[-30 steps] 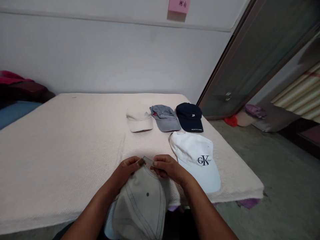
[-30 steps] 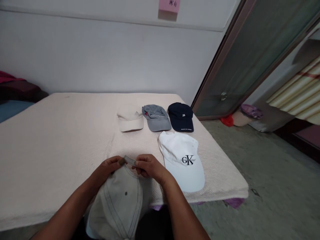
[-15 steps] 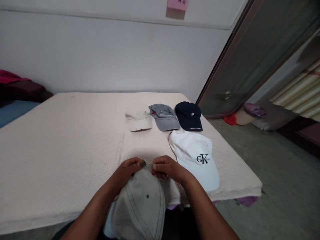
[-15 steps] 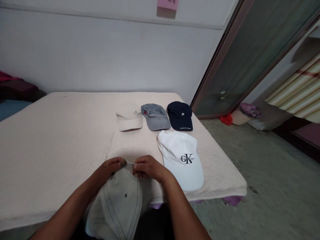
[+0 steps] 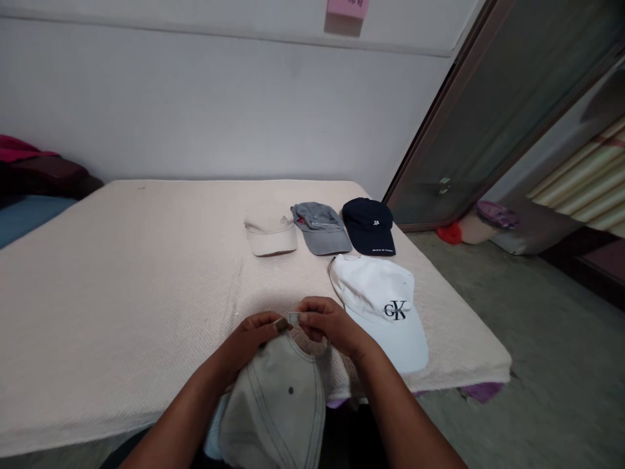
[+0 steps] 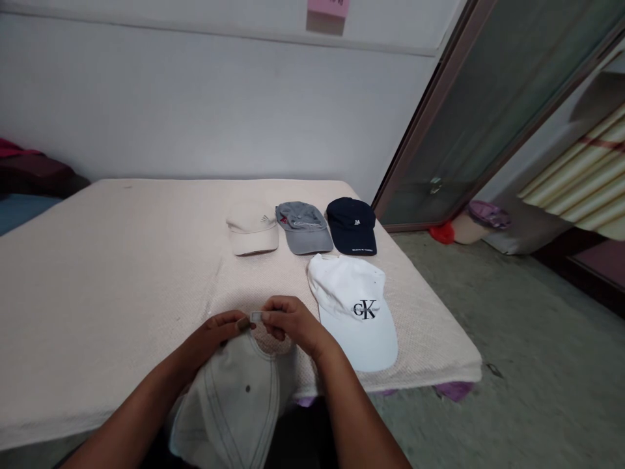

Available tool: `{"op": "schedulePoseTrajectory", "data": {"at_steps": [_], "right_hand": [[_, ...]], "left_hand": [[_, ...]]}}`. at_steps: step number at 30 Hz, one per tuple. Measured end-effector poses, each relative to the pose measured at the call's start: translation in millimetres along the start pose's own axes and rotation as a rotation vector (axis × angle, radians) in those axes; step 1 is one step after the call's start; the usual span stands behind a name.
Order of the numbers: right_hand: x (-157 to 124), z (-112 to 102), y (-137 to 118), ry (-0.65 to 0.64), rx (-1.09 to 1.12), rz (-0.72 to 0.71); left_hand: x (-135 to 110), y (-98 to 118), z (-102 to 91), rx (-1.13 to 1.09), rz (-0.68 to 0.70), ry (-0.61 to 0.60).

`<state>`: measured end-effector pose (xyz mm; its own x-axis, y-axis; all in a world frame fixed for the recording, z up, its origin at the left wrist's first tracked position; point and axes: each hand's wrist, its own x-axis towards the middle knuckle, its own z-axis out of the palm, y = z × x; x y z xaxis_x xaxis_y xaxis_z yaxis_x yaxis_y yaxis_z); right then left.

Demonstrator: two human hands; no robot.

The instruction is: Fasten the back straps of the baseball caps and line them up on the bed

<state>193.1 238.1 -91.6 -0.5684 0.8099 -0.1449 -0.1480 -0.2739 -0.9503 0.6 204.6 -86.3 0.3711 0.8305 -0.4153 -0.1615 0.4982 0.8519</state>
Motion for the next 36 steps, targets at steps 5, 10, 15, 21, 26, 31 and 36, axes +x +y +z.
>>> {"op": "schedulePoseTrajectory", "data": {"at_steps": [5,10,15,21,26,31,36], "right_hand": [[1.3,1.8,0.2,0.030,0.057,0.021],[4.3,3.8,1.2,-0.010,0.023,0.054],[4.1,4.1,2.3,-0.023,0.015,0.058],[5.1,6.5,3.3,0.010,0.022,0.058],[6.7,8.2,3.8,0.016,0.006,0.067],[6.7,7.5,5.8,0.008,-0.024,0.069],[5.0,5.8,4.1,-0.018,-0.037,0.072]], "left_hand": [[1.1,-1.0,-1.0,-0.003,0.003,0.011],[1.6,-2.9,-2.9,-0.012,0.005,0.006],[2.7,-4.6,-4.5,-0.002,0.015,-0.009],[2.9,-3.4,-2.8,0.039,0.020,-0.003],[0.0,-0.2,1.6,0.040,0.003,0.007],[-1.6,0.2,2.9,0.022,-0.017,0.030],[-0.8,-0.1,1.9,0.019,-0.026,0.039]]}}
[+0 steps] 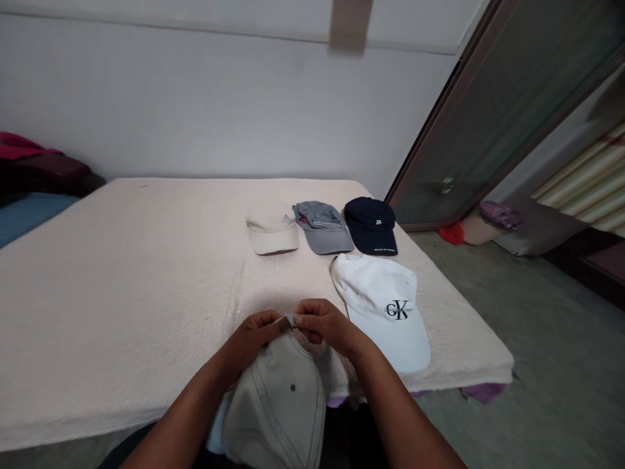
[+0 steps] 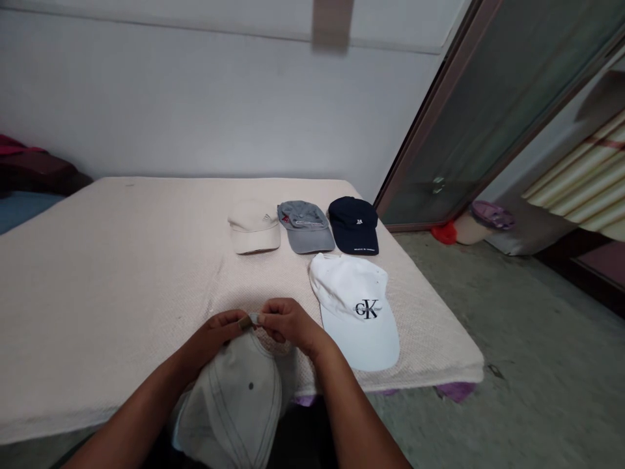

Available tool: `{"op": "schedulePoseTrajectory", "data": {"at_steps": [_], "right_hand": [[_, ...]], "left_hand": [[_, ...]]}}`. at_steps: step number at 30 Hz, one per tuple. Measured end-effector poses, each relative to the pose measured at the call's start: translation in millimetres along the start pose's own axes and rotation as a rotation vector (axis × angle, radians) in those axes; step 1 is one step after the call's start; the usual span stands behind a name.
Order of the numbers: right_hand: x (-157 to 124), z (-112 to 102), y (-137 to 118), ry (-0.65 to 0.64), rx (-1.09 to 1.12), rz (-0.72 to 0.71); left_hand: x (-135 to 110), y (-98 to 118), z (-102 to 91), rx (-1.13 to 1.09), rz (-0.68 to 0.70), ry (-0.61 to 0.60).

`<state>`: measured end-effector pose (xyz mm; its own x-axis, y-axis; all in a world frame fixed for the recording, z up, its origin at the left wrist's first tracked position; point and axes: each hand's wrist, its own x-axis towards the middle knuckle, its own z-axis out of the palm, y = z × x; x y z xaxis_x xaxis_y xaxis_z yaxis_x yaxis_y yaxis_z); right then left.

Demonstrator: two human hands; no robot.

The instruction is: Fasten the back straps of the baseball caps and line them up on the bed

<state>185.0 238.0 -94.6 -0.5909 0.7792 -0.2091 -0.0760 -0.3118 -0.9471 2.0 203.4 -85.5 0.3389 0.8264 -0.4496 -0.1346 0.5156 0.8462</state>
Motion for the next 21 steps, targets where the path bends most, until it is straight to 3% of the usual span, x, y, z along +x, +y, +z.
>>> {"op": "schedulePoseTrajectory", "data": {"at_steps": [14,21], "right_hand": [[0.2,0.3,-0.9,0.020,-0.024,0.013],[0.7,3.8,-2.4,0.016,0.031,0.032]], "left_hand": [[3.3,-3.7,0.1,0.008,-0.003,-0.025],[1.6,-1.5,3.6,0.013,0.013,0.031]]}}
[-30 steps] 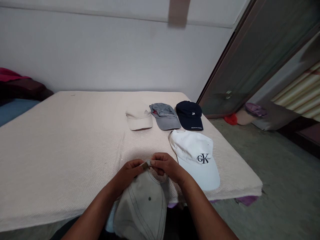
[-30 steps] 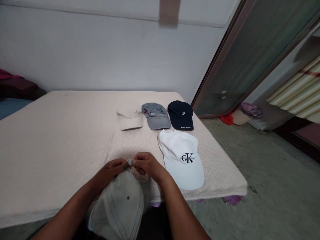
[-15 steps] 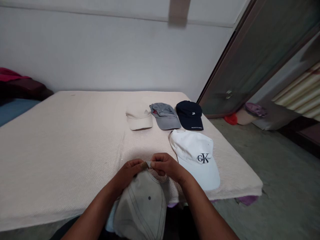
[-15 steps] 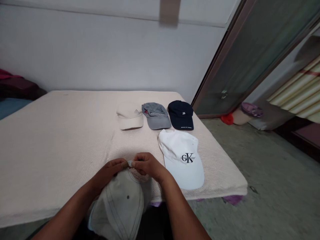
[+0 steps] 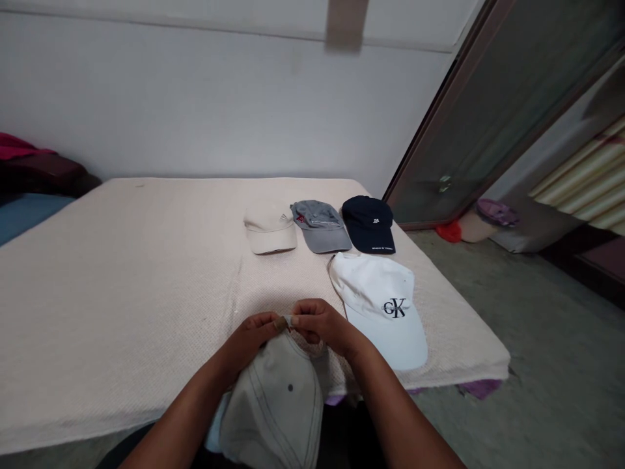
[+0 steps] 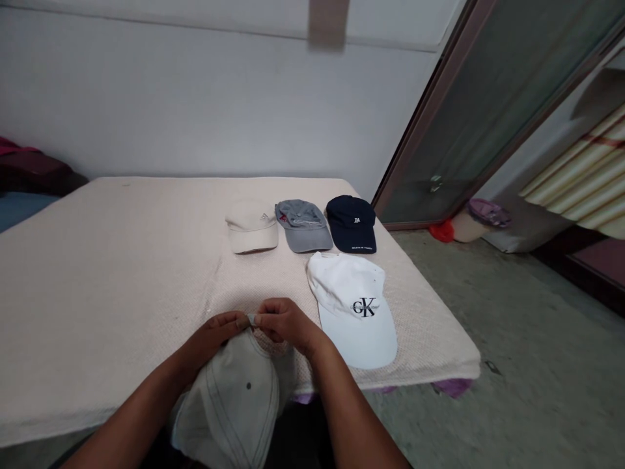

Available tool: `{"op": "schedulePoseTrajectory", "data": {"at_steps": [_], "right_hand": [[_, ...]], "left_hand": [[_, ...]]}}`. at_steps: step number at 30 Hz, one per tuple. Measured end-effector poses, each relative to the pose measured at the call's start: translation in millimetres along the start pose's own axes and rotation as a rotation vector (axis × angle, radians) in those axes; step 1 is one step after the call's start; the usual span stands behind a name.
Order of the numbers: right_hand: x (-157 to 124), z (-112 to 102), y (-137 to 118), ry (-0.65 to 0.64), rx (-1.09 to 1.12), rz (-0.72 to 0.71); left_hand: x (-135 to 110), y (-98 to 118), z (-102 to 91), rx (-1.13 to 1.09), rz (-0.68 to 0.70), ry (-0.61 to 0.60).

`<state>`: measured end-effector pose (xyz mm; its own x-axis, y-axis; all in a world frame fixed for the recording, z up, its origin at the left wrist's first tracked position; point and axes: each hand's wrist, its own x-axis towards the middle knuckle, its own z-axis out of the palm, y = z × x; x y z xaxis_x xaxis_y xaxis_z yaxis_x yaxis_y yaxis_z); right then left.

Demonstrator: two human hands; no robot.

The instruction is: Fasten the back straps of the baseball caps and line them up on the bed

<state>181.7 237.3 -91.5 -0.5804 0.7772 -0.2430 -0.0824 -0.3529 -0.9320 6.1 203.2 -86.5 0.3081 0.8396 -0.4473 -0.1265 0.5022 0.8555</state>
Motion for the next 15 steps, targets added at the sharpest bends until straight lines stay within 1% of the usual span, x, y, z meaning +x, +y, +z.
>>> {"op": "schedulePoseTrajectory", "data": {"at_steps": [4,15], "right_hand": [[0.5,1.6,1.3,0.009,0.030,0.004],[-1.3,-0.3,1.3,-0.033,-0.011,-0.004]], "left_hand": [[-0.3,-0.3,0.8,0.005,0.009,-0.018],[-1.7,-1.6,0.1,-0.058,-0.031,-0.067]]}}
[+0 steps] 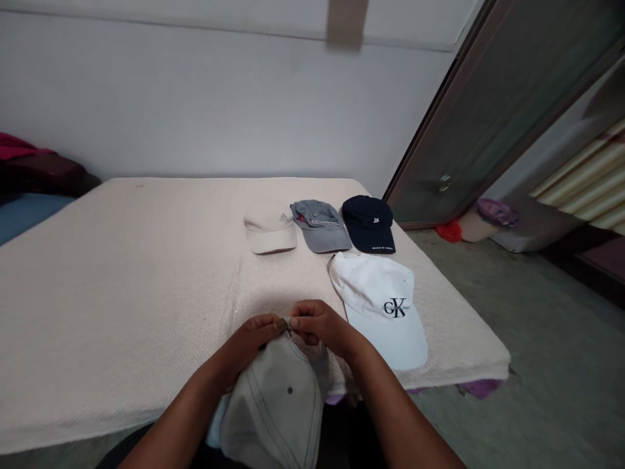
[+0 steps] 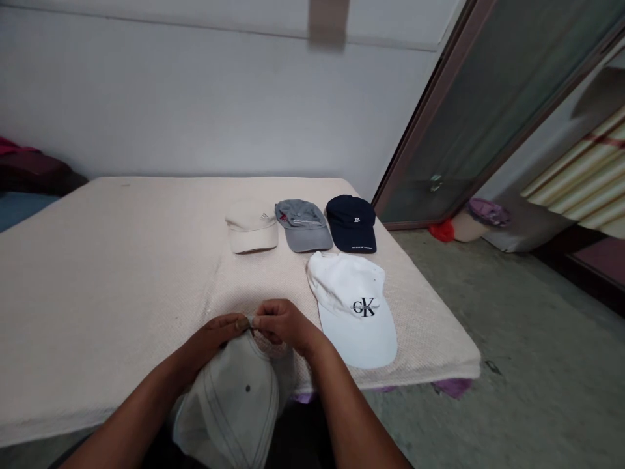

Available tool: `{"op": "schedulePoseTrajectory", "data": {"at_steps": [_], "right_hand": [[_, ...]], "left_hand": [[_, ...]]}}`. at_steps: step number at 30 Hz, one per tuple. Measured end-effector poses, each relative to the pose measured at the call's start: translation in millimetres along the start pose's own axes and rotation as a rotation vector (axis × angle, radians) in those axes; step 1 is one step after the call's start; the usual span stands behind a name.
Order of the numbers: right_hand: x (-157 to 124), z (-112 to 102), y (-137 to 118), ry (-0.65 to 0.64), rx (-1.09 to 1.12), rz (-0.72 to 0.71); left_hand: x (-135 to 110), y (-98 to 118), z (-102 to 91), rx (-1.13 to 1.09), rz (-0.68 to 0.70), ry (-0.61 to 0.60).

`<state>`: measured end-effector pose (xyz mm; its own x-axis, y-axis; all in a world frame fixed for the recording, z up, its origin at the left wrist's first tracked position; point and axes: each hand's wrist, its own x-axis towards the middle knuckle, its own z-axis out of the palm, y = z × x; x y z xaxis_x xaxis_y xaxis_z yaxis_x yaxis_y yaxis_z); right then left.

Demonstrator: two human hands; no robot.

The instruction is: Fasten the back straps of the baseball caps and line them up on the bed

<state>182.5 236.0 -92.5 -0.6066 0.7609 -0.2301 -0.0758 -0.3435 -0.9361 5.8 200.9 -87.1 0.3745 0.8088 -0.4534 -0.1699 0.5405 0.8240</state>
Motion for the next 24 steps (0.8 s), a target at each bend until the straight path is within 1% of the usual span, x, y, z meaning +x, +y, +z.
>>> {"op": "schedulePoseTrajectory", "data": {"at_steps": [5,10,13,18,24], "right_hand": [[-2.6,-0.8,-1.8,-0.026,-0.048,0.022],[-3.5,-1.8,-2.4,-0.069,-0.017,0.019],[-3.4,-2.3,-1.9,-0.088,-0.010,0.039],[-3.1,-2.5,0.0,-0.072,0.025,0.041],[-3.0,-2.2,-1.2,-0.069,0.123,0.031]], "left_hand": [[-4.5,2.6,2.5,-0.027,-0.012,-0.013],[-8.1,4.8,3.8,-0.022,-0.035,-0.015],[-7.6,3.7,2.1,-0.006,-0.054,-0.040],[-7.1,3.4,1.2,-0.024,-0.031,-0.053],[-6.0,3.8,-0.2,-0.028,-0.005,-0.058]]}}
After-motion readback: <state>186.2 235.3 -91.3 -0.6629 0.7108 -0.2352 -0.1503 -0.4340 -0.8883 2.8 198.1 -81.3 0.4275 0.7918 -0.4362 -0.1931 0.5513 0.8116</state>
